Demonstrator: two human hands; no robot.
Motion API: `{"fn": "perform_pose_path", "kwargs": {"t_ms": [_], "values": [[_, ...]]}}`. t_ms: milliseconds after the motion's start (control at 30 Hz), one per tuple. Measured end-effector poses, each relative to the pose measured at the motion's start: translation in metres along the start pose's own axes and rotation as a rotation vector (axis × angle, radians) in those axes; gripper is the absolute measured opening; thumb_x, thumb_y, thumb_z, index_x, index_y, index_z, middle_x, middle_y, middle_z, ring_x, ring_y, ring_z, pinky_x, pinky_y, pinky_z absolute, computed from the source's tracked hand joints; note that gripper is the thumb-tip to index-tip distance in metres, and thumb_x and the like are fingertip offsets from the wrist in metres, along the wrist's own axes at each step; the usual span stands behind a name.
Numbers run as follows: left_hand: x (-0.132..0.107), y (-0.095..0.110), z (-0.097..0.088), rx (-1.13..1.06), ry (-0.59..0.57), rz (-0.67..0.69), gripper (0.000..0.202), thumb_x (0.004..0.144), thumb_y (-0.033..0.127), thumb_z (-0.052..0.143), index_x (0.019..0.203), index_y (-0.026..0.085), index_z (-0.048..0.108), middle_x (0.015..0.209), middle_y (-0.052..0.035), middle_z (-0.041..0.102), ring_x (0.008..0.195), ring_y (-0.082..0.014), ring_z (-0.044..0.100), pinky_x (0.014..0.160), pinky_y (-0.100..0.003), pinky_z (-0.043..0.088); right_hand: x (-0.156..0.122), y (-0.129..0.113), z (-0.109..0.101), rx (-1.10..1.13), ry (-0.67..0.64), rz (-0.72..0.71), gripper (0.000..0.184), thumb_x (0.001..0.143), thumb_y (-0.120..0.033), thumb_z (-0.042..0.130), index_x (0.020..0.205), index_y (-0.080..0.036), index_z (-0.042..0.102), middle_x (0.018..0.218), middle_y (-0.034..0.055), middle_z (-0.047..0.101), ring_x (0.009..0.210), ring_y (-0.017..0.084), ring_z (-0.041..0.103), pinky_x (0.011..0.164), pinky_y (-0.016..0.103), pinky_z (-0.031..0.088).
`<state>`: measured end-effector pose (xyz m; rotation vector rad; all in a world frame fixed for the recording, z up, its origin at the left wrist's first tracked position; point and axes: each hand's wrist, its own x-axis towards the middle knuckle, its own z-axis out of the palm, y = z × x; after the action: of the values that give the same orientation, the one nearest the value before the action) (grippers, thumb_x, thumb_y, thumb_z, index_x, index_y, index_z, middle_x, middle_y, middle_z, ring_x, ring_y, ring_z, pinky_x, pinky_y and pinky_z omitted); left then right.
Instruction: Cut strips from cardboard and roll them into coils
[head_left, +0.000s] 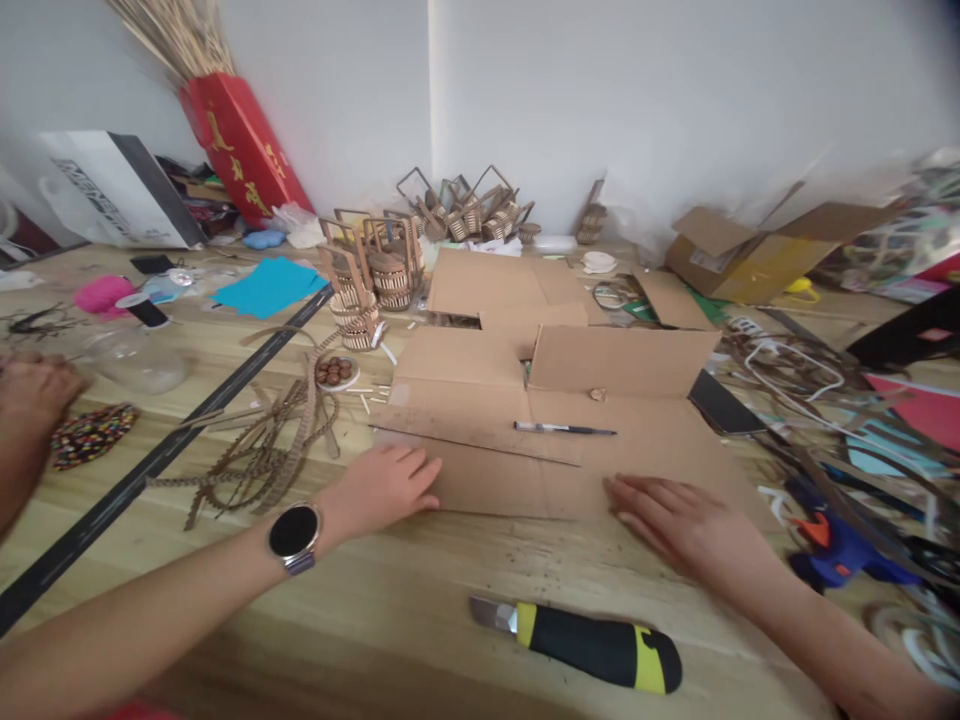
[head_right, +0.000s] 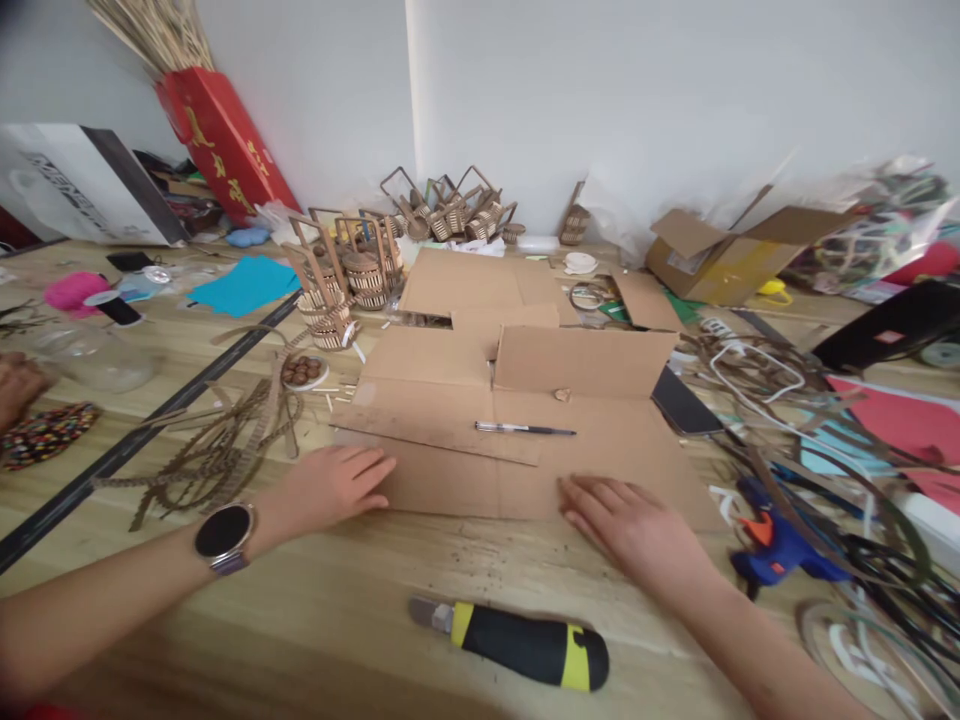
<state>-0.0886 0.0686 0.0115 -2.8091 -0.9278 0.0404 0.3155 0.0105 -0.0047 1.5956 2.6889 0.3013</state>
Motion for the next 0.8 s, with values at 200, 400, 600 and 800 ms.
{"fn": "perform_pose_path", "kwargs": {"t_ms": [200, 400, 600, 800], "values": [[-0.033, -0.008, -0.003, -0.100, 0.047, -0.531, 0.034, 0.097, 0.028, 0.041, 0.121, 0.011, 0.058, 0.115, -0.0182, 0.062, 0.099, -0.0307, 0.064, 0.084, -0.044, 0.051, -0.022, 0.045, -0.012, -0.083, -0.102, 0.542, 0.046, 0.098, -0.028, 0.027, 0.117, -0.005, 0.062, 0.107, 0.0284, 0.070, 0.088, 0.038, 0.072, 0.071, 0.046, 0.052], [-0.039, -0.021, 0.005, -0.699, 0.121, -0.766, 0.050, 0.089, 0.045, 0.041, 0.125, 0.012, 0.051, 0.126, -0.0185, 0.056, 0.088, -0.0253, 0.066, 0.081, -0.042, 0.053, -0.022, 0.055, -0.006, -0.069, -0.134, 0.674, 0.043, 0.097, -0.027, 0.025, 0.114, -0.008, 0.059, 0.101, 0.0270, 0.071, 0.080, 0.036, 0.073, 0.061, 0.043, 0.050], [-0.036, -0.028, -0.003, -1.056, 0.170, -0.989, 0.059, 0.075, 0.050, 0.052, 0.122, 0.015, 0.053, 0.118, -0.0133, 0.064, 0.106, -0.0285, 0.062, 0.089, -0.041, 0.049, -0.020, 0.051, -0.009, -0.057, -0.101, 0.706, 0.043, 0.097, -0.035, 0.026, 0.111, -0.014, 0.061, 0.108, 0.0266, 0.067, 0.088, 0.035, 0.071, 0.059, 0.042, 0.049], [-0.049, -0.040, -0.008, -1.048, 0.226, -1.072, 0.057, 0.074, 0.047, 0.053, 0.122, 0.016, 0.056, 0.086, -0.0041, 0.069, 0.085, -0.0255, 0.066, 0.077, -0.037, 0.051, -0.027, 0.048, -0.001, -0.011, -0.044, 0.667, 0.041, 0.095, -0.039, 0.031, 0.110, -0.015, 0.062, 0.103, 0.0263, 0.069, 0.083, 0.036, 0.071, 0.058, 0.043, 0.050]]}}
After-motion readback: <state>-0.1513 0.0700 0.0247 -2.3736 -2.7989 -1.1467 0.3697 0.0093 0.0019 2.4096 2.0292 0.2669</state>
